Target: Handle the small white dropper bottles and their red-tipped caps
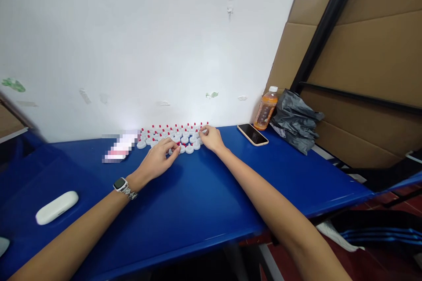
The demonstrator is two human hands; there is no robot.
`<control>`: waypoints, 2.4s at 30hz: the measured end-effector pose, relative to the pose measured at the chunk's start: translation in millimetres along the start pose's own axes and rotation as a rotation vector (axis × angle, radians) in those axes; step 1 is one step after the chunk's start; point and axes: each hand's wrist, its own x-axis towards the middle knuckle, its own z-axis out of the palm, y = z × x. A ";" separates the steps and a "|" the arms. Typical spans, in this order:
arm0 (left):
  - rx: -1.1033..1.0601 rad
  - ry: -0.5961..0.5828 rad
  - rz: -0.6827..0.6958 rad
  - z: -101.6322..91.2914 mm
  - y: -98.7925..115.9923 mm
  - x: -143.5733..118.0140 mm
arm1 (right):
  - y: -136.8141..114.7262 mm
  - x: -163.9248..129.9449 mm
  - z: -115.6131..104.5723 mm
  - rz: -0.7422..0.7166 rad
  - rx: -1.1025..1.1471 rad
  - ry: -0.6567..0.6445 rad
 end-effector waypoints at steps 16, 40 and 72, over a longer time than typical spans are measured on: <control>-0.006 0.094 0.042 -12.3 -4.6 -0.2 | -16.7 33.2 -10.8 -0.161 0.036 0.099; -0.158 -0.119 0.214 -5.8 34.8 -19.6 | -80.3 -94.4 5.5 0.206 1.028 -0.518; -0.251 0.218 -0.119 -27.6 4.1 -1.7 | -56.9 -73.7 -11.0 0.145 0.774 -0.109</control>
